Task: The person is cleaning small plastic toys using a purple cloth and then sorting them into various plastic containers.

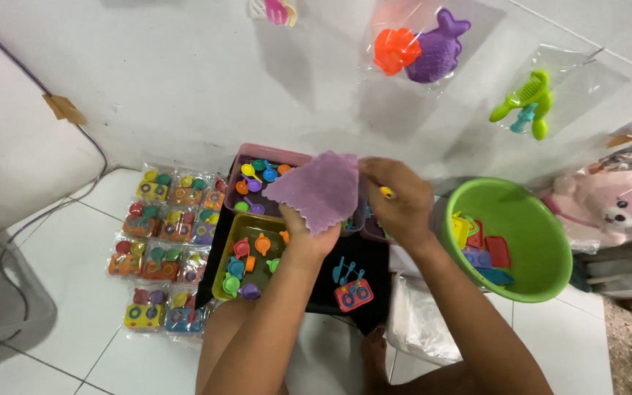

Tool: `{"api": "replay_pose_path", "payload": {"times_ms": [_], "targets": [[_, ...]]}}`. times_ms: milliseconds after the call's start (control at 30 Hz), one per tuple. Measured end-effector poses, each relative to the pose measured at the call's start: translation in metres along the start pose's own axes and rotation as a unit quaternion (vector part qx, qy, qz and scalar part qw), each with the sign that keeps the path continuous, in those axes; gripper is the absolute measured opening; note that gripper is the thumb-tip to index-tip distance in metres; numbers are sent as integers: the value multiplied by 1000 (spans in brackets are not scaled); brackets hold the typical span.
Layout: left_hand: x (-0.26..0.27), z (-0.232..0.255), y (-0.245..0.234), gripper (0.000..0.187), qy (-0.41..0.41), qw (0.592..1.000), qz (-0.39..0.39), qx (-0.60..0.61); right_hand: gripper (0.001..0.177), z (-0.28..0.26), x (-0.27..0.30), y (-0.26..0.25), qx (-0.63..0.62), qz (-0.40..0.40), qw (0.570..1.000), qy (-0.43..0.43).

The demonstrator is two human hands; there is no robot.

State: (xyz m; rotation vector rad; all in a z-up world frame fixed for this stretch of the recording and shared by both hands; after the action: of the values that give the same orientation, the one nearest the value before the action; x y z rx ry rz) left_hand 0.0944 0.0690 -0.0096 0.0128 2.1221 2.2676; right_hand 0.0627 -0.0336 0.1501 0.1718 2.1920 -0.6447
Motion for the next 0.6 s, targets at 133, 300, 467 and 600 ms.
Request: {"api": "replay_pose_path", "payload": {"times_ms": [133, 300, 467, 600], "targets": [[5, -24, 0, 49, -19, 1000, 2, 8, 21, -15, 36, 17, 3, -151, 984, -98], [9, -36, -7, 50, -44, 999, 8, 10, 21, 1, 49, -10, -23, -104, 994, -28], [3, -42, 13, 71, -151, 985, -11, 81, 23, -4, 47, -26, 6, -102, 993, -63], [6, -37, 12, 64, -45, 998, 42, 12, 23, 1, 47, -33, 23, -101, 993, -52]]}}
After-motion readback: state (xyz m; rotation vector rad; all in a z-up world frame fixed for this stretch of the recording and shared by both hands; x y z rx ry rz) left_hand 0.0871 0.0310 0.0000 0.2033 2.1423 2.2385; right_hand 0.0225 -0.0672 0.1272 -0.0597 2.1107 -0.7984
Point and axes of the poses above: each hand's wrist, its own x-axis away from the middle knuckle, its own y-axis out of the palm, z = x × y, the point moved 8 cm from there along -x, towards the middle knuckle, and after that the axes turned 7 degrees about y, right-handed, at the moved point
